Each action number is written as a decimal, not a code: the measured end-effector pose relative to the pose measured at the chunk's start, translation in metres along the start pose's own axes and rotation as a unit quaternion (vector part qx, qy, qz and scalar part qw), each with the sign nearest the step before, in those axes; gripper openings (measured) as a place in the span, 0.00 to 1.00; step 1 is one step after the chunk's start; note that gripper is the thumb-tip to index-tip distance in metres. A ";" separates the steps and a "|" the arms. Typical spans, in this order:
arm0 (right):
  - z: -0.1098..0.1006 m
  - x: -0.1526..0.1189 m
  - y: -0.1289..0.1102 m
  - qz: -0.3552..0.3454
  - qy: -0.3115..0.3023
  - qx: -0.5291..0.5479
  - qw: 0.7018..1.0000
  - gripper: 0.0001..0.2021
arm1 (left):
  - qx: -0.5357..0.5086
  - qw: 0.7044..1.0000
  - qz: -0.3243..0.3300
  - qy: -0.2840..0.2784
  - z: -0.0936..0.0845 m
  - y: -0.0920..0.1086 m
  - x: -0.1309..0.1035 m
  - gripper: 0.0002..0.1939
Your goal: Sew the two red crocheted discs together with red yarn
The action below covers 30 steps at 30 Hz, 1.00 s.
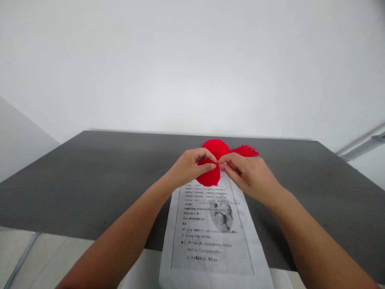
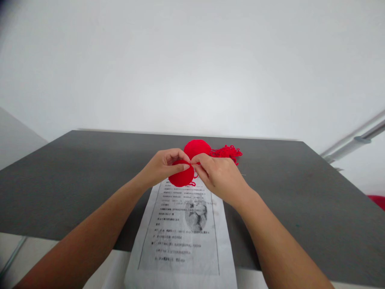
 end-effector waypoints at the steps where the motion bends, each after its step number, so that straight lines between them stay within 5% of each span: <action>1: 0.000 0.000 0.000 -0.008 0.001 -0.005 1.000 0.08 | 0.003 1.000 -0.001 0.000 0.000 0.000 0.000 0.06; 13: -0.001 0.000 -0.005 -0.033 0.000 -0.032 0.999 0.08 | 0.003 1.000 -0.007 -0.014 0.000 0.001 0.000 0.06; 30: 0.000 0.002 -0.012 -0.001 0.095 -0.006 0.995 0.06 | -0.152 0.987 -0.046 -0.029 0.005 -0.002 0.003 0.08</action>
Point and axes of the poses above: each hand's wrist, its own x-axis towards the middle knuckle, its own z-axis out of the palm, y = z × x, the point moved 4 cm from there along x, towards the middle knuckle, and after that the axes turned 10 degrees about -z, right-handed, at the moved point
